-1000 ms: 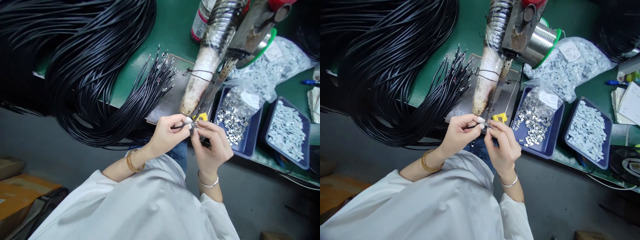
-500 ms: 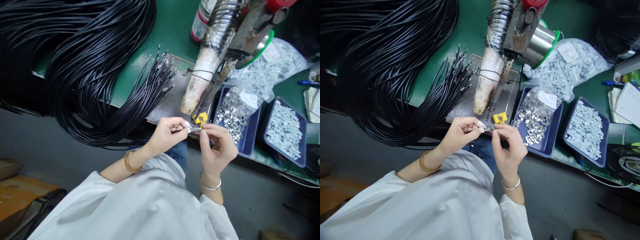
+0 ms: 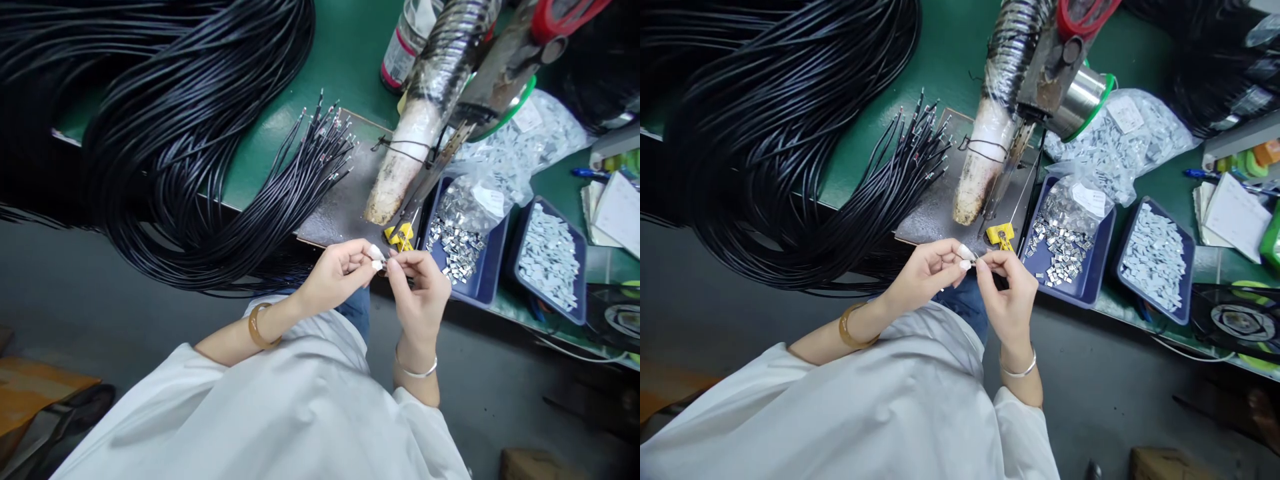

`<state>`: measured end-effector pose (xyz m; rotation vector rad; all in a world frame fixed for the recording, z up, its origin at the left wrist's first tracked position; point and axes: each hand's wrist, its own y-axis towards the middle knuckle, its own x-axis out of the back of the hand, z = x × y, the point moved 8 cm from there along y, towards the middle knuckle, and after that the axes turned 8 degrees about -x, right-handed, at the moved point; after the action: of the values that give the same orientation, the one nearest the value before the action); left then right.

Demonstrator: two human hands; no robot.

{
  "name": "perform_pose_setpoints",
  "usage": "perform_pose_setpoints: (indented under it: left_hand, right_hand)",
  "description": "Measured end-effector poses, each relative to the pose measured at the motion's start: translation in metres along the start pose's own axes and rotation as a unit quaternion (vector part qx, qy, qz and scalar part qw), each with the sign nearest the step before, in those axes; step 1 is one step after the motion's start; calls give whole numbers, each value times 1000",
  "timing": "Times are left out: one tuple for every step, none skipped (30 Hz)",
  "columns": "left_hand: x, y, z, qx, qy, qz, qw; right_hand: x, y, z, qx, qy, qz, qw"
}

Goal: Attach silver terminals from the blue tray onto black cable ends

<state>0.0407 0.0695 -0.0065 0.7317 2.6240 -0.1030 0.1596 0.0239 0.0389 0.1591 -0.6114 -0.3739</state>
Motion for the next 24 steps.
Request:
perform_pose_setpoints:
  left_hand:
    - [1, 1, 1, 9, -18, -6, 1000]
    - [3, 3, 0, 11, -27, -18, 999]
    - [5, 4, 0, 9, -30, -33, 999]
    - [7, 6, -2, 3, -29, -46, 999]
    - [9, 7, -3, -4, -27, -56, 998]
    - [10, 8, -4, -12, -24, -63, 998]
    - [11, 10, -4, -19, -20, -67, 997]
    - [12, 11, -4, -23, -13, -70, 997]
    - [12, 12, -4, -26, -2, -74, 997]
    - [13, 12, -4, -28, 15, -77, 997]
    - [14, 13, -4, -30, 36, -81, 996]
    - [15, 14, -4, -33, 58, -84, 994]
    - [15, 15, -5, -37, 79, -86, 993]
    - [15, 15, -6, -41, 94, -86, 991]
    - [15, 16, -7, -46, 105, -85, 990]
    - [15, 17, -8, -49, 111, -85, 989]
    - [15, 18, -9, -51, 114, -86, 988]
    - [15, 19, -9, -52, 116, -89, 988]
    - [15, 19, -9, -52, 119, -93, 987]
    - [15, 20, -9, -53, 123, -96, 986]
    - [15, 20, -9, -54, 128, -100, 985]
    - [16, 21, -10, -56, 133, -103, 984]
    - [16, 21, -11, -59, 137, -107, 983]
    - [16, 21, -12, -62, 140, -111, 982]
  right_hand:
    - [3, 0, -1, 2, 4, -22, 1000]
    - [7, 0, 1, 14, 2, -53, 999]
    - [11, -1, 3, 32, -3, -85, 996]
    - [14, -3, 6, 53, -9, -110, 993]
    - [15, -4, 9, 75, -17, -123, 989]
    - [13, -5, 12, 94, -28, -125, 987]
    - [11, -5, 14, 108, -41, -120, 986]
    - [8, -5, 15, 120, -55, -111, 985]
    - [6, -5, 16, 130, -67, -103, 984]
    - [4, -6, 16, 139, -76, -97, 983]
    - [3, -6, 17, 147, -83, -96, 981]
    - [2, -6, 17, 153, -89, -99, 979]
    - [2, -6, 17, 158, -94, -103, 977]
    - [2, -6, 17, 162, -99, -106, 976]
    - [2, -6, 16, 165, -102, -110, 975]
    - [2, -6, 16, 168, -104, -113, 974]
    - [2, -6, 15, 171, -103, -116, 973]
    - [2, -6, 15, 174, -101, -118, 972]
    - [2, -6, 14, 176, -99, -120, 972]
    - [2, -5, 14, 176, -98, -120, 972]
    - [2, -4, 14, 176, -97, -119, 972]
    - [1, -3, 14, 176, -96, -119, 972]
    - [1, -3, 15, 176, -96, -119, 972]
    - [2, -2, 17, 177, -94, -121, 972]
